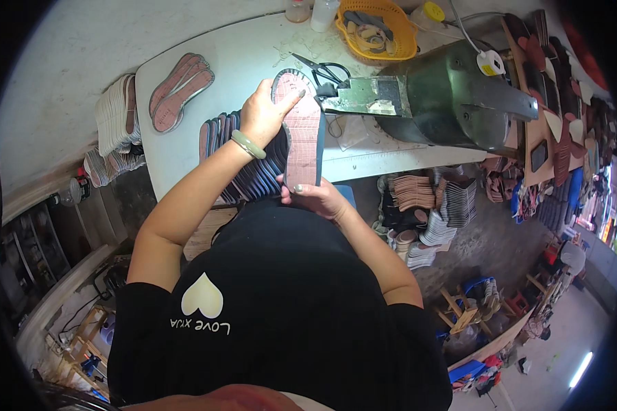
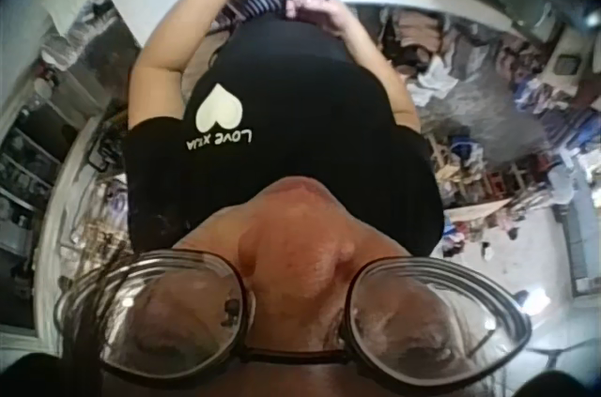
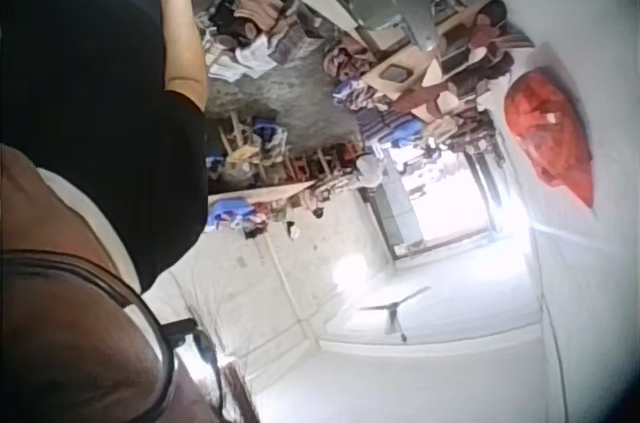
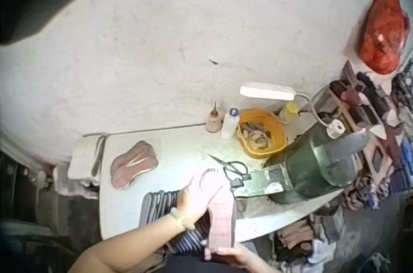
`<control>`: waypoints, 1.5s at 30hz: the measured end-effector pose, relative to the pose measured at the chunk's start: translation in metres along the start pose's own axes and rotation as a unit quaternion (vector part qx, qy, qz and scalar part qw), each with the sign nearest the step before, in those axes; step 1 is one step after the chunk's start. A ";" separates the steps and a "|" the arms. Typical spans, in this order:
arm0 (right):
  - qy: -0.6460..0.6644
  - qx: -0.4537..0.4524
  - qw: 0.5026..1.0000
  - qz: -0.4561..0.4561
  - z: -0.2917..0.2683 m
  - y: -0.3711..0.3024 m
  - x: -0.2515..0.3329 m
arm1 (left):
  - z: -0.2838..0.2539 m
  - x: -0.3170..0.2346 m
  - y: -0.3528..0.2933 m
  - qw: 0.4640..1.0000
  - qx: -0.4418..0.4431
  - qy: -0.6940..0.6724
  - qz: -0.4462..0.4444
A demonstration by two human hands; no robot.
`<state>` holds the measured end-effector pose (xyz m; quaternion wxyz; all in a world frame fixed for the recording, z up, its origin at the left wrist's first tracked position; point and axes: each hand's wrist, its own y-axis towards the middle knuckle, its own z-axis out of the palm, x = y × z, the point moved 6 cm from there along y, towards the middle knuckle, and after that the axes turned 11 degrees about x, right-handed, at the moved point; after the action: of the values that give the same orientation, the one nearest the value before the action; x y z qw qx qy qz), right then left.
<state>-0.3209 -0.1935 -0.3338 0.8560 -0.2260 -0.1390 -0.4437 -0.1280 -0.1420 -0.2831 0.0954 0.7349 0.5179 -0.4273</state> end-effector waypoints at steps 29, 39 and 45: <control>-0.104 -0.250 0.951 -0.152 -0.023 0.052 0.080 | 0.000 -0.057 0.067 0.835 0.280 0.249 0.403; -0.156 -0.273 0.940 -0.131 -0.024 0.054 0.093 | -0.004 -0.043 0.066 0.846 0.344 0.290 0.287; -0.215 -0.303 0.922 -0.106 -0.026 0.045 0.105 | -0.008 -0.039 0.037 0.889 0.317 0.238 0.228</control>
<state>-0.2235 -0.2579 -0.3219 0.6438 -0.5485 -0.2020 -0.4938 -0.0963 -0.1807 -0.2609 -0.1737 0.9036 0.1803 -0.3476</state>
